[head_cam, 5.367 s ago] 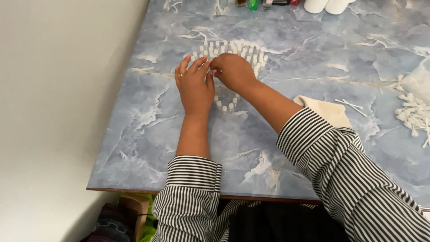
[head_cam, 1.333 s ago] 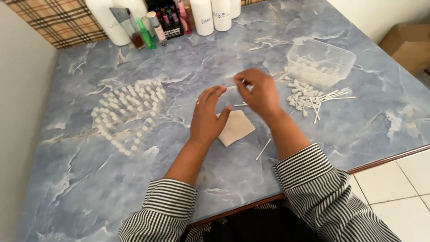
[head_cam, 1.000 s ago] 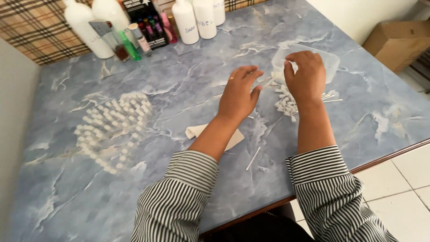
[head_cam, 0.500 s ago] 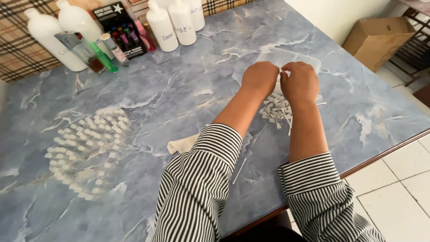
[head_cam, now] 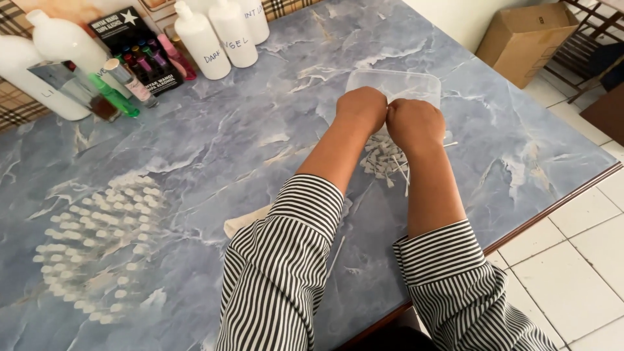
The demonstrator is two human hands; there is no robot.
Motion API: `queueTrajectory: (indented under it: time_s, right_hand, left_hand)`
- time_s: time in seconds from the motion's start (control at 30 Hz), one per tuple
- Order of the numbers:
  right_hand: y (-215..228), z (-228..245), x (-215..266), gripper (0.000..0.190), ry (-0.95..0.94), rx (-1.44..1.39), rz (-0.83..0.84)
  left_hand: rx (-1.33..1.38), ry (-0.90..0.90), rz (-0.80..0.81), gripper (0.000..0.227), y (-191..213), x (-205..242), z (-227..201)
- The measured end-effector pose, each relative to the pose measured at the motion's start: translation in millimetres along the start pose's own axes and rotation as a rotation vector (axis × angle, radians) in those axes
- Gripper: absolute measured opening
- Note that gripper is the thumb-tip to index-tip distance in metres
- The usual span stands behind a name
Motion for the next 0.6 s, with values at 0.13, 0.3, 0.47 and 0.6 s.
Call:
queueTrajectory:
  time_s: [0.13, 0.3, 0.47, 0.6]
  right_hand:
    - [13, 9, 11, 0.039, 0.016, -0.005, 0.022]
    - [16, 12, 12, 0.044, 0.015, 0.017, 0.085]
    - [14, 9, 7, 0.05, -0.009, -0.04, 0.083]
    - [23, 16, 11, 0.04, -0.014, -0.065, 0.041]
  left_hand:
    - [0.034, 0.13, 0.11, 0.041, 14, 11, -10]
    - [-0.079, 0.163, 0.188, 0.043, -4, -4, -5]
    - [0.069, 0.167, 0.144, 0.041, -13, -20, 5]
    - [0.139, 0.131, 0.032, 0.032, -35, -49, 22]
Point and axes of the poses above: each hand's wrist, its own x-axis away from the middle knuckle, its own y-axis out of the back of the hand, z = x × y, the point moved 6 cm from there along -x, towards the middle knuckle, and after that the axes turned 3 degrees about y, right-handed, at the moved point
